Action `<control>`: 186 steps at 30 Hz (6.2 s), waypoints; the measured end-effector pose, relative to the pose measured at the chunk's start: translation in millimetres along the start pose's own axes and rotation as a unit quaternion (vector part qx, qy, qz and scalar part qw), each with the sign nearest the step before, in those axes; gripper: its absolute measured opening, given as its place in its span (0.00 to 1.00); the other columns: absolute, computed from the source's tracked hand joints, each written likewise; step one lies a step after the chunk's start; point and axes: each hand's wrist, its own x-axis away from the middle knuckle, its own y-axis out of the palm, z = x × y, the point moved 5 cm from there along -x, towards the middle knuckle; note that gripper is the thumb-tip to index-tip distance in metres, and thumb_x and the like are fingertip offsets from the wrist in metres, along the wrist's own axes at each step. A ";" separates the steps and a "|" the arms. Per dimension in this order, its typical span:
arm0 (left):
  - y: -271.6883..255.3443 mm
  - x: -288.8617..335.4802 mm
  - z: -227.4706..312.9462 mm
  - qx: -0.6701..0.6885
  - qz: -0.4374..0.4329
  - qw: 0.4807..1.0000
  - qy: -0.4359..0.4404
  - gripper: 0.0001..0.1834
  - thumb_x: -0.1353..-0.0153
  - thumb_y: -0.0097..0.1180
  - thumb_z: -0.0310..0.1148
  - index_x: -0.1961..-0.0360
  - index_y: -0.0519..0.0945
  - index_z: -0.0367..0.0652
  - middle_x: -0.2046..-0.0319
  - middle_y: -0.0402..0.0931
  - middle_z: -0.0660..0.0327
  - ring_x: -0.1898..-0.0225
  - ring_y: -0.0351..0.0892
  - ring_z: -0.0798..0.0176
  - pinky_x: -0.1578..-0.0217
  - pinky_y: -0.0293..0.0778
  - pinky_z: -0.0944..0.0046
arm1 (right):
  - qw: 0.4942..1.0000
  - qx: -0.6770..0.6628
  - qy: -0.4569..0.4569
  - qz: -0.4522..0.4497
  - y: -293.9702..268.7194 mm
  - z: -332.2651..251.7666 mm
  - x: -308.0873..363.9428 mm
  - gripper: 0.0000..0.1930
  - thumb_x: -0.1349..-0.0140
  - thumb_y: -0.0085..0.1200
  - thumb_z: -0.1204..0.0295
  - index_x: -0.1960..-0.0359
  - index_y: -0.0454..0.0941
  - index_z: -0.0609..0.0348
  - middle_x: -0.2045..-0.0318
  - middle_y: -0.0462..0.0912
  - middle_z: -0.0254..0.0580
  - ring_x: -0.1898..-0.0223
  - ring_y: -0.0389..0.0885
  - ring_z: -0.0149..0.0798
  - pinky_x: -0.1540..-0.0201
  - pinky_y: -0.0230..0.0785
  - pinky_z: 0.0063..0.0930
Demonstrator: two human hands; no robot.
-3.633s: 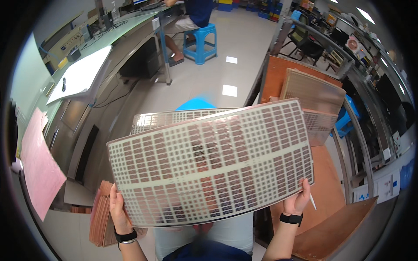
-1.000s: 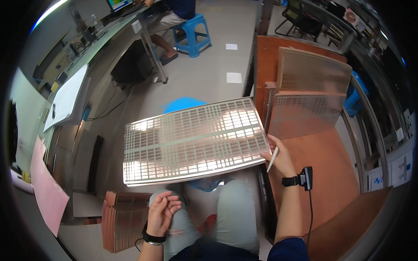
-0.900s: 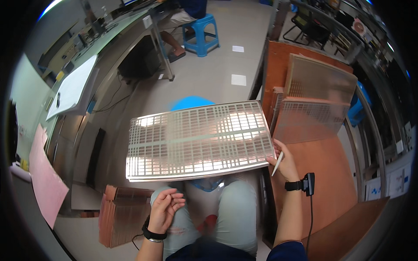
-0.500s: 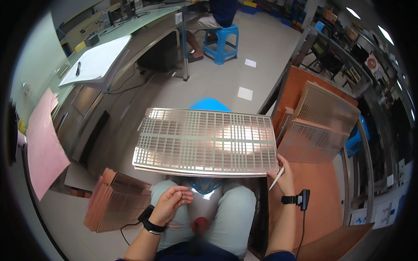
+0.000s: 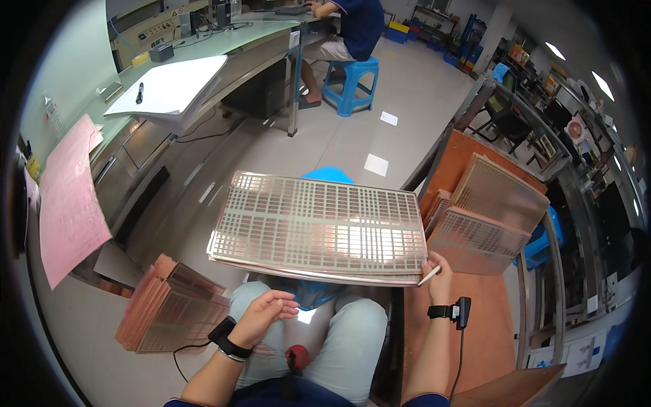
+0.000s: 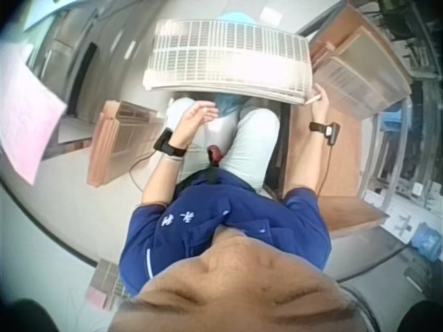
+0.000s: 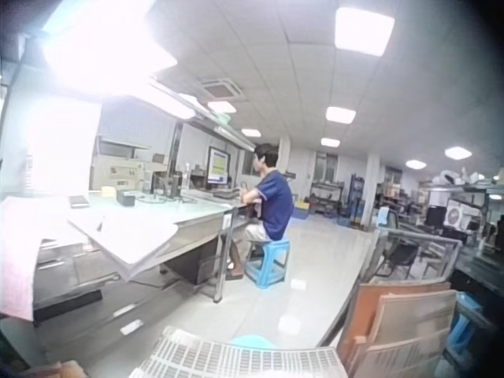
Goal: Inspecting and sorting rectangular metal grid lead frames at a workstation.
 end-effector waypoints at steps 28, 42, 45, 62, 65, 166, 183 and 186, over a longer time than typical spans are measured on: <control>19.4 36.0 63.4 0.181 0.011 0.975 0.131 0.29 0.41 0.51 0.26 0.39 0.57 0.37 0.47 0.67 0.56 0.47 0.70 0.62 0.45 0.68 0.61 | 0.813 -0.545 0.158 -0.129 36.5 -67.6 141.2 0.33 0.35 0.36 0.47 0.41 0.60 0.66 0.43 0.67 0.52 0.44 0.69 0.46 0.42 0.64 0.42; 32.8 27.5 79.9 0.286 -0.079 0.951 0.083 0.36 0.34 0.31 0.56 0.34 0.52 0.42 0.42 0.64 0.51 0.42 0.66 0.57 0.44 0.65 0.57 | 0.813 -0.545 0.106 -0.176 73.7 -110.9 126.0 0.21 0.33 0.40 0.70 0.40 0.58 0.63 0.48 0.72 0.50 0.52 0.77 0.41 0.53 0.76 0.34; 19.0 34.8 45.1 0.400 -0.052 0.913 0.060 0.34 0.34 0.31 0.55 0.34 0.51 0.43 0.41 0.63 0.53 0.41 0.65 0.56 0.43 0.64 0.54 | 0.818 -0.562 0.080 -0.094 78.6 -104.6 124.1 0.21 0.32 0.40 0.68 0.40 0.57 0.62 0.46 0.71 0.48 0.48 0.74 0.41 0.47 0.71 0.37; -69.3 53.3 37.3 0.105 0.176 0.972 0.116 0.18 0.32 0.41 0.39 0.53 0.74 0.36 0.59 0.77 0.61 0.59 0.75 0.71 0.56 0.69 0.70 | 0.779 -0.596 0.073 0.178 -70.7 -9.0 113.1 0.18 0.33 0.42 0.67 0.44 0.67 0.60 0.44 0.71 0.42 0.44 0.70 0.37 0.40 0.61 0.38; -79.1 55.0 44.2 0.090 0.243 0.960 0.108 0.20 0.31 0.40 0.43 0.55 0.75 0.36 0.59 0.77 0.61 0.58 0.75 0.69 0.56 0.70 0.68 | 0.813 -0.574 0.009 0.102 -63.3 -4.9 127.4 0.20 0.34 0.41 0.71 0.41 0.63 0.59 0.42 0.69 0.43 0.43 0.69 0.37 0.38 0.60 0.38; 153.6 -104.5 9.2 -0.682 -0.058 0.682 0.259 0.21 0.44 0.51 0.30 0.47 0.70 0.42 0.42 0.62 0.48 0.40 0.57 0.40 0.41 0.54 0.44 | 0.975 -0.215 0.051 0.015 17.7 -34.0 64.9 0.09 0.35 0.46 0.70 0.63 0.76 0.61 0.78 0.73 0.30 0.78 0.70 0.21 0.75 0.64 0.14; 145.5 -142.4 -0.1 -0.769 -0.027 0.597 0.224 0.28 0.41 0.49 0.36 0.38 0.63 0.54 0.36 0.55 0.57 0.35 0.53 0.51 0.38 0.48 0.41 | 0.979 -0.016 -0.044 -0.199 59.7 -30.3 18.1 0.08 0.49 0.60 0.70 0.75 0.75 0.59 0.81 0.74 0.30 0.78 0.69 0.21 0.74 0.63 0.18; 145.0 -143.8 -1.4 -0.770 -0.030 0.599 0.218 0.28 0.42 0.50 0.36 0.38 0.63 0.54 0.36 0.55 0.57 0.35 0.53 0.51 0.38 0.48 0.41 | 0.977 -0.027 -0.041 -0.206 60.9 -24.3 17.6 0.09 0.50 0.61 0.69 0.76 0.75 0.58 0.81 0.74 0.29 0.78 0.68 0.21 0.75 0.62 0.17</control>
